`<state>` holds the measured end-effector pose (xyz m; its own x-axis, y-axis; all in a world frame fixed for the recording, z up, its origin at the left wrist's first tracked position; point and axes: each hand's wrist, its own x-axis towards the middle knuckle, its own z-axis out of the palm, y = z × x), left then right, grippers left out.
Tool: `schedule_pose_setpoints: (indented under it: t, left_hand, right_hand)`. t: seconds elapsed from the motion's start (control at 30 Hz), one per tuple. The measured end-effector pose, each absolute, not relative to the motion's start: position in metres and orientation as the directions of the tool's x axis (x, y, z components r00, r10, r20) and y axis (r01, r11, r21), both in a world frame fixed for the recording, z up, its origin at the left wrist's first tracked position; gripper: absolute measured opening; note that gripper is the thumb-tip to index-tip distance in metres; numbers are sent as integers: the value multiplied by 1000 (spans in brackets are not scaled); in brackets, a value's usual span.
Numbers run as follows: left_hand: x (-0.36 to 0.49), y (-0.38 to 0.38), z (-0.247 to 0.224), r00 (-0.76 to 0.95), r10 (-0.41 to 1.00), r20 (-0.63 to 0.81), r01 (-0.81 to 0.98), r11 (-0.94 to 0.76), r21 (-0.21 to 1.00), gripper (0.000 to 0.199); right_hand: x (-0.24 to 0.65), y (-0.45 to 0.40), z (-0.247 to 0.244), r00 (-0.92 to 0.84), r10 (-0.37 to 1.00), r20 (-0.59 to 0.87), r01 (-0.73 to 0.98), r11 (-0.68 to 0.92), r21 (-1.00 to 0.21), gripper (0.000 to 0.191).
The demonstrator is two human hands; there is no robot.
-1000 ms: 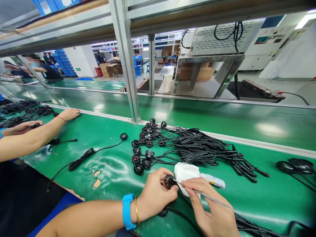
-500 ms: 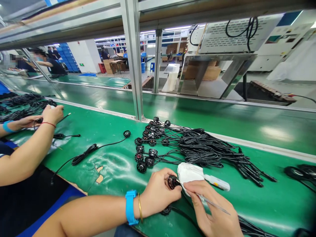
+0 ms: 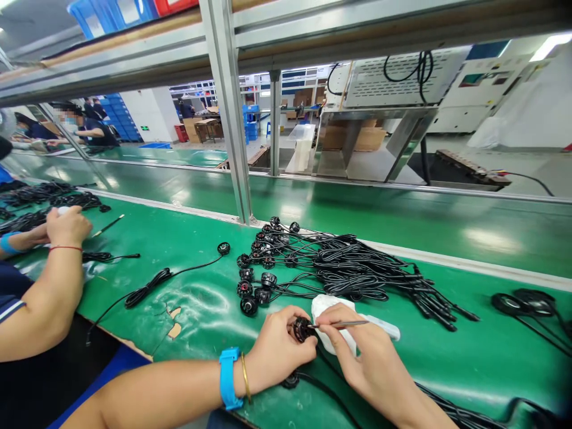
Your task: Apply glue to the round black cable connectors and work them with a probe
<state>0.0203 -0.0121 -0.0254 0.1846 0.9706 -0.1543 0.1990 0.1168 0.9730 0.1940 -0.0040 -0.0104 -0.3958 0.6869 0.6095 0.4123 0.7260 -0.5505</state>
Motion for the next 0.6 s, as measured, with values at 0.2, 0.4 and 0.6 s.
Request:
schedule_pose_setpoints:
  t: [0.2, 0.4, 0.6]
  left_hand:
    - [21, -13, -27, 180, 971, -158, 231, 114, 966, 28]
    - [20, -13, -28, 181, 969, -165, 225, 123, 967, 26]
    - [20, -13, -30, 175, 971, -163, 217, 124, 968, 24]
  right_hand:
    - [202, -16, -11, -200, 667, 717, 437, 716, -544, 14]
    - [195, -18, -19, -248, 681, 689, 408, 718, -564, 15]
    - [185, -22, -30, -126, 753, 646, 462, 621, -633, 12]
